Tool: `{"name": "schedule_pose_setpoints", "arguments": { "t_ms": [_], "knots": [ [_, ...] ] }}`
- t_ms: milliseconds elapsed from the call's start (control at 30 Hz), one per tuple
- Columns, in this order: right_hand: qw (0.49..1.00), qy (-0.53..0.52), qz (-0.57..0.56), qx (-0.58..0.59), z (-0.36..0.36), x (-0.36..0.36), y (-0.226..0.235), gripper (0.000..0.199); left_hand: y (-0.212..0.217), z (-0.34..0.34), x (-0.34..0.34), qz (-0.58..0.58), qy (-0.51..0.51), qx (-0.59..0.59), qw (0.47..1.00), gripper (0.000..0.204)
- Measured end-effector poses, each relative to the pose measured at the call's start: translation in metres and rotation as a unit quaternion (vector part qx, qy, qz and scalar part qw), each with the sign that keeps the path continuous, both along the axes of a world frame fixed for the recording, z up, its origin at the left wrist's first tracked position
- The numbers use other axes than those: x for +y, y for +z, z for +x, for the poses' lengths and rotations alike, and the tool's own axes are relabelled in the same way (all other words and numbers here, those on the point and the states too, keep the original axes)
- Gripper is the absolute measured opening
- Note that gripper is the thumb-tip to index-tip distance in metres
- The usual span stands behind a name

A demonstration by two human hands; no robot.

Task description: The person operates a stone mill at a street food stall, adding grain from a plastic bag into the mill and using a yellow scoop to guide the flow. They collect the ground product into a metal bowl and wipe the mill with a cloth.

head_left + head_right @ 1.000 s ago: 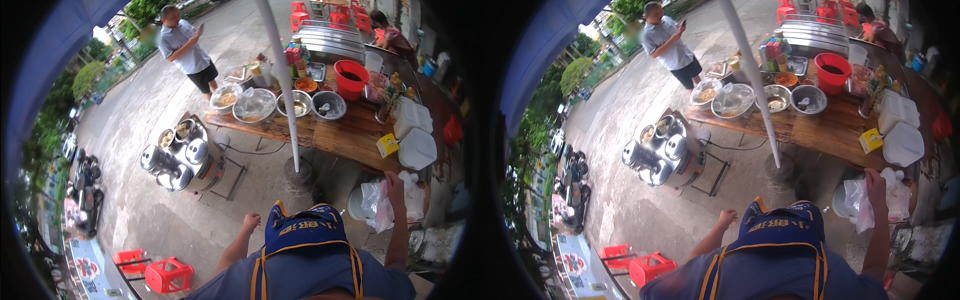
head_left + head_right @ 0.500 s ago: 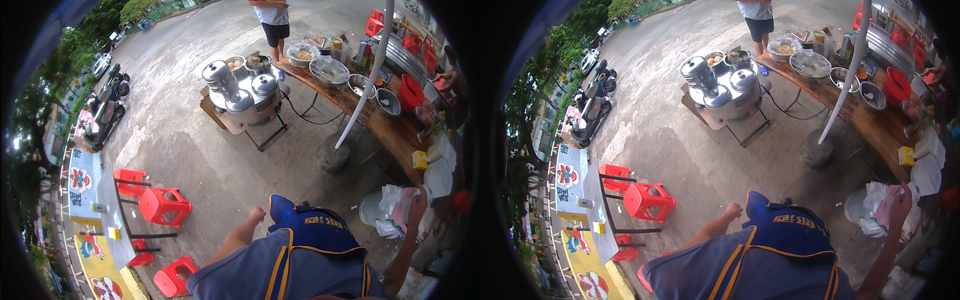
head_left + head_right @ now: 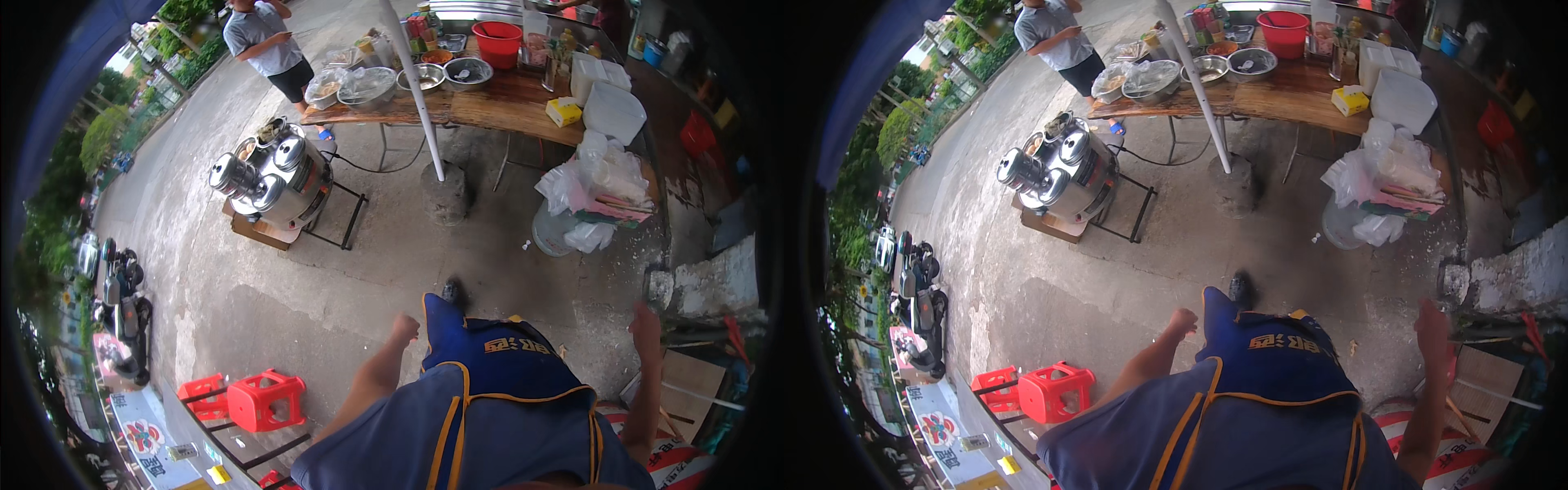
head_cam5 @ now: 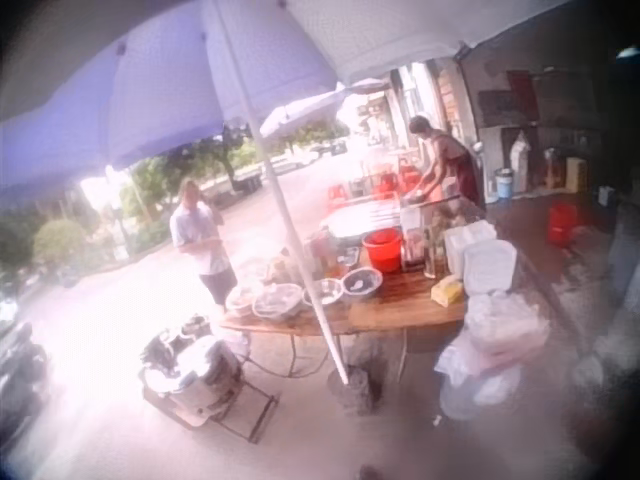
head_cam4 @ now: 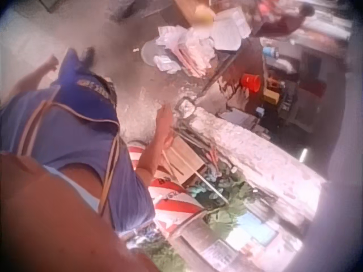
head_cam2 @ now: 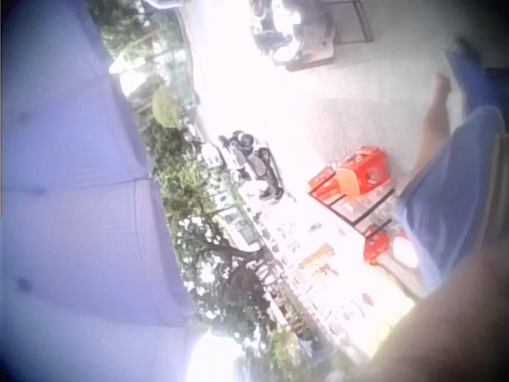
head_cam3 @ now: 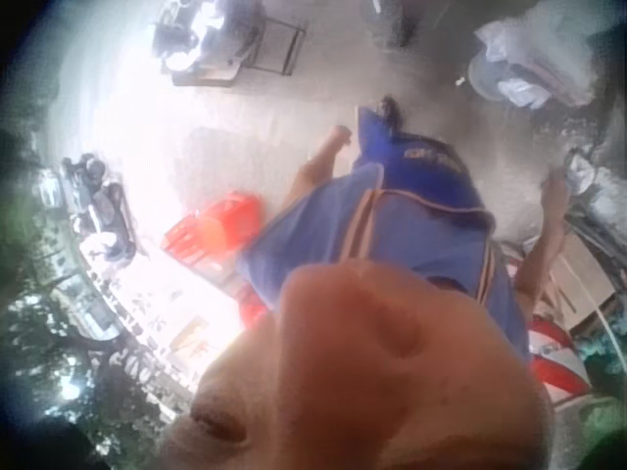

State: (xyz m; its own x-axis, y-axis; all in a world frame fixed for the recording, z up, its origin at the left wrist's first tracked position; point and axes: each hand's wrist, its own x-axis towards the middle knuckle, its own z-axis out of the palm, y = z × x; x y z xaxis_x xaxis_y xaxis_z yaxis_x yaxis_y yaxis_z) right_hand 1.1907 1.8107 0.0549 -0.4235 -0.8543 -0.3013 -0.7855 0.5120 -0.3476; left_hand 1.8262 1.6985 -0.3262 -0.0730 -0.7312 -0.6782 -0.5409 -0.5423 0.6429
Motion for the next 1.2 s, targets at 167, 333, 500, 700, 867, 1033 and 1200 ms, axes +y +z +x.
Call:
{"name": "schedule_pose_setpoints", "arguments": {
  "t_ms": [167, 333, 500, 700, 867, 1033, 1200],
  "knots": [
    [0.998, -0.046, -0.045, 0.012, -0.011, 0.229, -0.118, 0.035, -0.017, -0.067, 0.018, -0.032, -0.252, -0.046, 0.966, 0.01],
    [0.987, -0.152, 0.023, -0.057, 0.03, 0.331, -0.136, 0.043, 0.09, -0.194, 0.028, 0.053, -0.197, -0.047, 0.978, 0.009],
    [0.974, -0.209, -0.073, -0.039, 0.028, 0.299, -0.125, 0.043, 0.094, -0.242, -0.012, 0.129, -0.162, -0.01, 0.978, 0.011],
    [0.955, -0.225, -0.183, -0.068, -0.021, 0.225, -0.109, 0.04, 0.075, -0.304, -0.062, -0.025, -0.26, -0.037, 0.965, 0.015],
    [0.962, -0.199, -0.185, -0.006, -0.092, 0.184, -0.092, 0.033, 0.111, -0.438, -0.078, -0.212, -0.462, -0.027, 0.861, 0.016],
    [0.966, -0.195, -0.166, -0.019, -0.174, 0.135, -0.076, 0.03, 0.199, -0.577, -0.108, -0.253, -0.504, 0.068, 0.823, 0.02],
    [0.965, -0.209, -0.145, -0.062, -0.245, 0.104, -0.082, 0.029, 0.206, -0.701, -0.117, -0.262, -0.54, 0.151, 0.786, 0.02]
  ]
}}
